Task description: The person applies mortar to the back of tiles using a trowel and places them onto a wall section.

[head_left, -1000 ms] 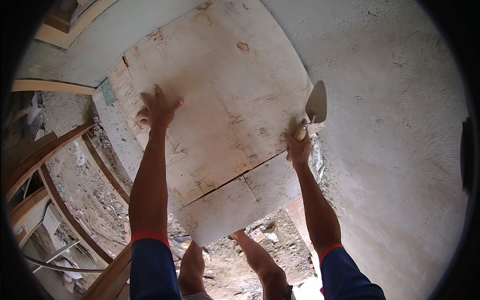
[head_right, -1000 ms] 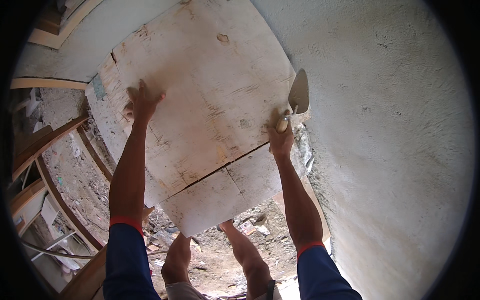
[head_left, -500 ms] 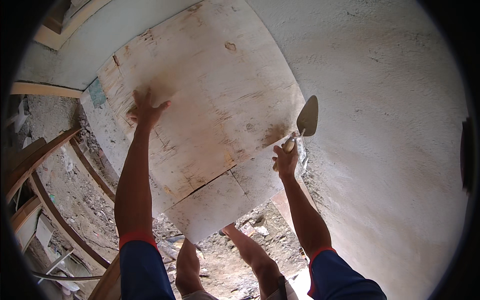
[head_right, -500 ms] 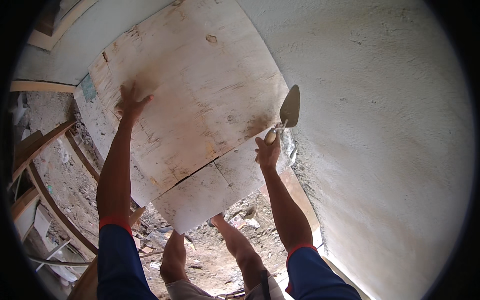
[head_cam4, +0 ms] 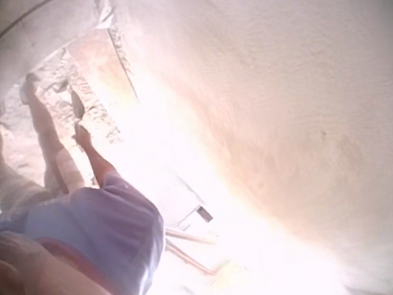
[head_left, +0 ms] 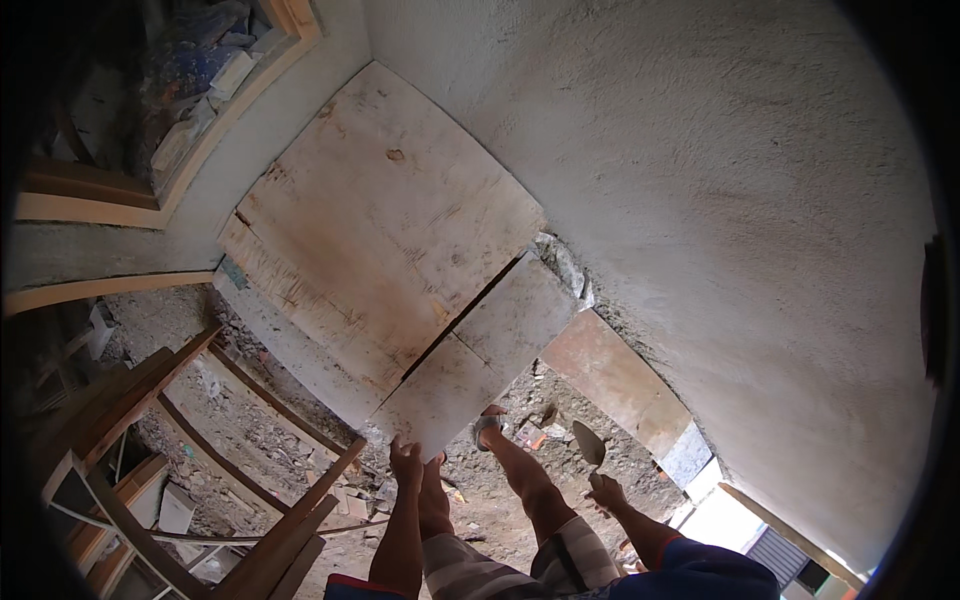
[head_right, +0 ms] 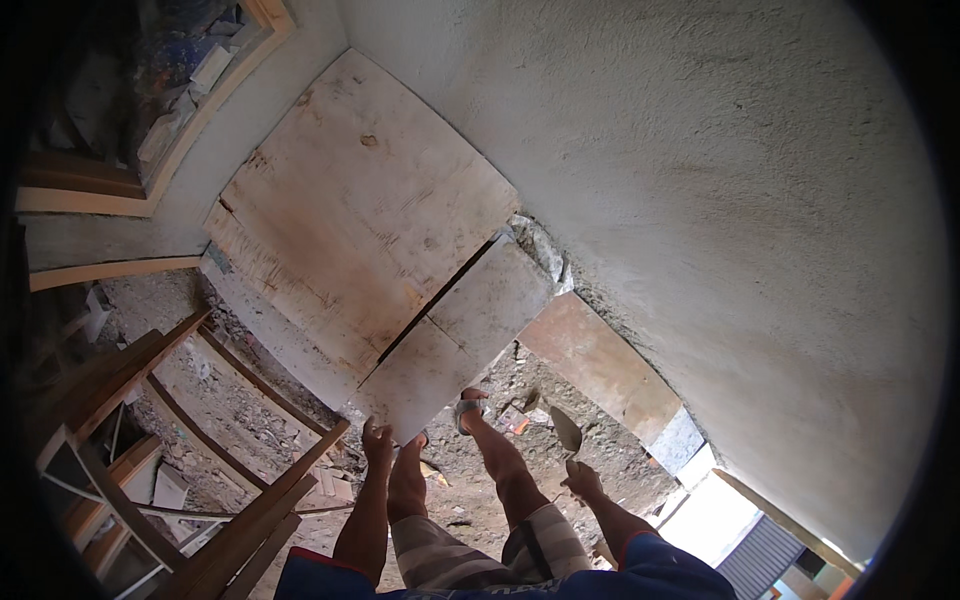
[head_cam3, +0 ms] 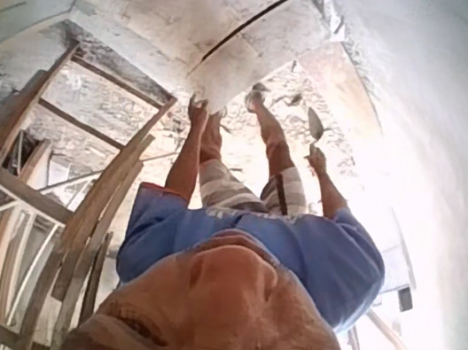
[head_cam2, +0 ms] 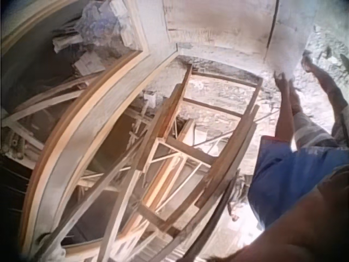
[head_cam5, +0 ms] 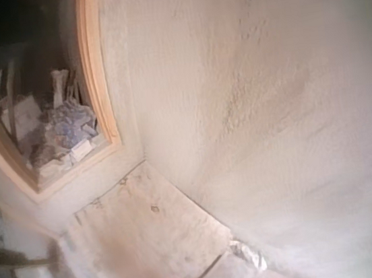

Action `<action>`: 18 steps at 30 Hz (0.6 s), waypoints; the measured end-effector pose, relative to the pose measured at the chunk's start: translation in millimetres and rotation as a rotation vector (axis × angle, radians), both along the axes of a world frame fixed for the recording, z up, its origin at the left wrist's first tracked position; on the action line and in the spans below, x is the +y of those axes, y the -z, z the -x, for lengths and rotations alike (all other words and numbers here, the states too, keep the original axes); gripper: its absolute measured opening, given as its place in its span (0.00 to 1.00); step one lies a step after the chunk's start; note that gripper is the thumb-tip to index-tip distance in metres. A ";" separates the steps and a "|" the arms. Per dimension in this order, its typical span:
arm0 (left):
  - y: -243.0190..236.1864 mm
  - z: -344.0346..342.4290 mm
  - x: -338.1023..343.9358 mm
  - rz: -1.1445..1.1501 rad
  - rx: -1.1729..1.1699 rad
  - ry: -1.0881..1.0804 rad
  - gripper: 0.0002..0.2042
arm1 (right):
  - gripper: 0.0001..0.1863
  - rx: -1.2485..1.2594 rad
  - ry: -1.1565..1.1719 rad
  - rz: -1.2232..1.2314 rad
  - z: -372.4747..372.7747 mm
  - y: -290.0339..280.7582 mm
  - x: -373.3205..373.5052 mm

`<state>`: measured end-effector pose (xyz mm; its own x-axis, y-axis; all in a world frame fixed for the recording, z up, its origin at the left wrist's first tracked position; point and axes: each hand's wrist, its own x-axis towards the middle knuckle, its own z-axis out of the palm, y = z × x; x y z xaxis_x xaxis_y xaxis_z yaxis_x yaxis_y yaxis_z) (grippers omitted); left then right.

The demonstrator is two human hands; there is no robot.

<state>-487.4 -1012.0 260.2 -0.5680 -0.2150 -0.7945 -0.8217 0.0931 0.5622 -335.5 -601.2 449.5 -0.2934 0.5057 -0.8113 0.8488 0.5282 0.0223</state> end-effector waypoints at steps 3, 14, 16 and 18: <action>-97.0 -35.9 19.7 -0.227 -0.202 -0.026 0.26 | 0.16 -0.052 0.366 0.074 -8.0 -52.6 19.5; -280.5 -167.5 -61.1 -0.249 -0.127 -0.395 0.23 | 0.13 0.163 0.251 0.380 45.4 -203.5 -47.1; -298.0 -212.9 -84.3 -0.224 -0.112 -0.347 0.23 | 0.11 0.119 0.217 0.381 29.8 -229.6 -65.9; -311.2 -265.5 -100.1 -0.200 -0.061 -0.434 0.23 | 0.13 0.125 0.180 0.384 -5.0 -240.1 -76.8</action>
